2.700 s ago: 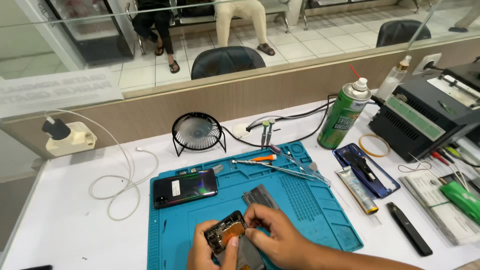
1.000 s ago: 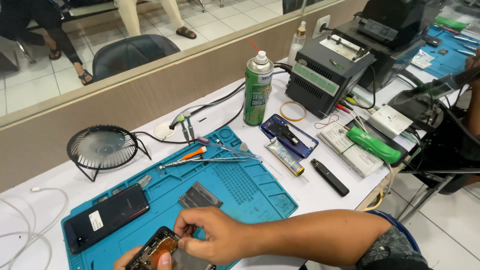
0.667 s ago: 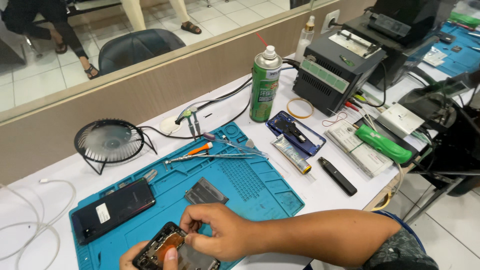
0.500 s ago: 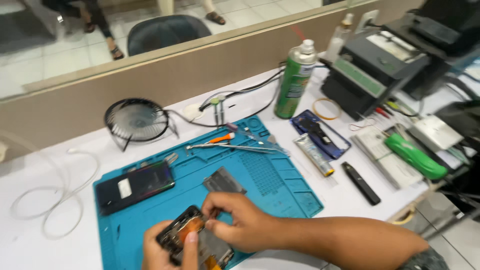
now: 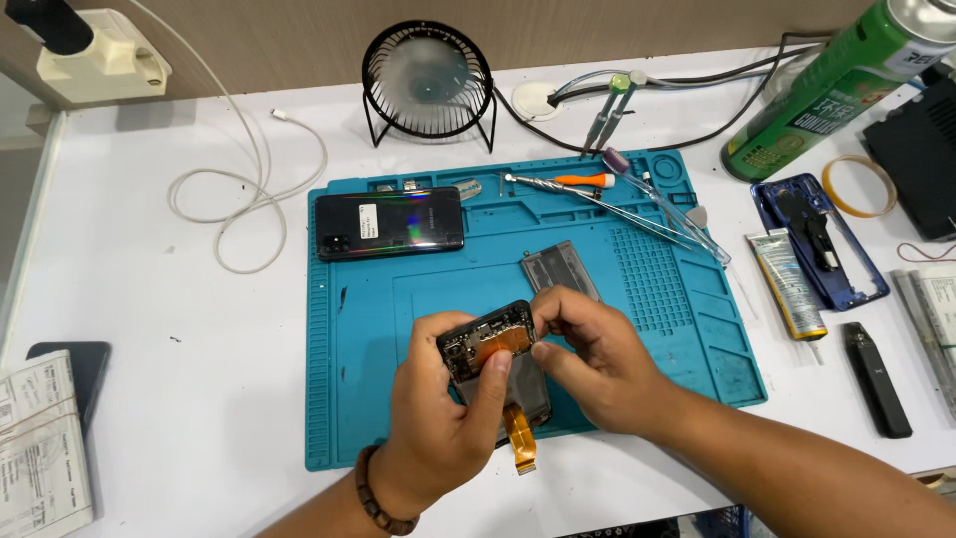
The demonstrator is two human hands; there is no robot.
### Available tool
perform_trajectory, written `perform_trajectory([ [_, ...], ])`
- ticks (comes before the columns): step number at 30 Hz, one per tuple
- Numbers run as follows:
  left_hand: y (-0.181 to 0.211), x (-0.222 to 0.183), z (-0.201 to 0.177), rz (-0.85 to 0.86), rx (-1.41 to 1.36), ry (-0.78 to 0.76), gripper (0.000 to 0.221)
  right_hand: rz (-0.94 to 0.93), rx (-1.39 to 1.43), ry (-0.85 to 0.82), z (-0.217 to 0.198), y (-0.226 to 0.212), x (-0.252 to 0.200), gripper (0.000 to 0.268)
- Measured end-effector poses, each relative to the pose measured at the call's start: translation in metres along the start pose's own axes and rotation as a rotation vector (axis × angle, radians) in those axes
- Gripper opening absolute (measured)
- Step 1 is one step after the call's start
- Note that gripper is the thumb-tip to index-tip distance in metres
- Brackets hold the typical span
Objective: The person handles a disassembled smartphone, peeling back a copper-colored thermal pad from the internal components. They then apply adhesive from a tube onto the phone's frame and press the pad back into place.
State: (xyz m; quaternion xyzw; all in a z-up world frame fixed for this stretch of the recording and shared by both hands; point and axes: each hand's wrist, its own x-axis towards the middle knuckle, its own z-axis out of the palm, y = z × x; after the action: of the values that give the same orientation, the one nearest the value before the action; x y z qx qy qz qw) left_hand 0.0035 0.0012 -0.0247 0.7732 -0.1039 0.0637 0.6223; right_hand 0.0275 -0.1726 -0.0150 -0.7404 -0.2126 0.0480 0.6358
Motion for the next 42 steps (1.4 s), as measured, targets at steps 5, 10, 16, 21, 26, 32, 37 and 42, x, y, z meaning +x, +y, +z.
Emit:
perform_trajectory([
  [5,-0.0001,-0.0003,0.0016,0.014,0.013,0.012,0.031,-0.016,-0.015,0.008,0.0005,-0.0036,0.0016,0.005],
  [10,-0.0024,-0.0021,0.0029,0.014,0.041,0.024,0.032,0.001,-0.006,0.006,0.0008,-0.0013,0.0021,0.005],
  [16,-0.0030,-0.0019,0.0034,-0.009,0.029,0.027,0.033,-0.016,0.017,0.000,0.0006,-0.0043,0.0027,0.008],
  [21,-0.0046,-0.0023,0.0035,-0.081,0.012,0.026,0.032,0.005,-0.007,-0.011,-0.0003,-0.0044,0.0014,0.007],
  [26,-0.0046,-0.0016,0.0041,-0.049,0.020,0.020,0.031,-0.007,-0.003,-0.015,-0.0008,-0.0007,0.0023,0.008],
  [32,-0.0015,-0.0014,0.0023,-0.024,0.004,0.009,0.032,-0.013,0.025,-0.020,0.0012,-0.0002,0.0022,0.008],
  [37,-0.0013,0.0005,0.0021,0.020,-0.002,0.016,0.031,-0.015,0.007,-0.022,0.0000,0.0000,0.0039,0.006],
  [42,-0.0020,-0.0009,0.0026,0.011,0.003,0.019,0.033,-0.011,0.013,-0.027,-0.0003,0.0007,0.0027,0.006],
])
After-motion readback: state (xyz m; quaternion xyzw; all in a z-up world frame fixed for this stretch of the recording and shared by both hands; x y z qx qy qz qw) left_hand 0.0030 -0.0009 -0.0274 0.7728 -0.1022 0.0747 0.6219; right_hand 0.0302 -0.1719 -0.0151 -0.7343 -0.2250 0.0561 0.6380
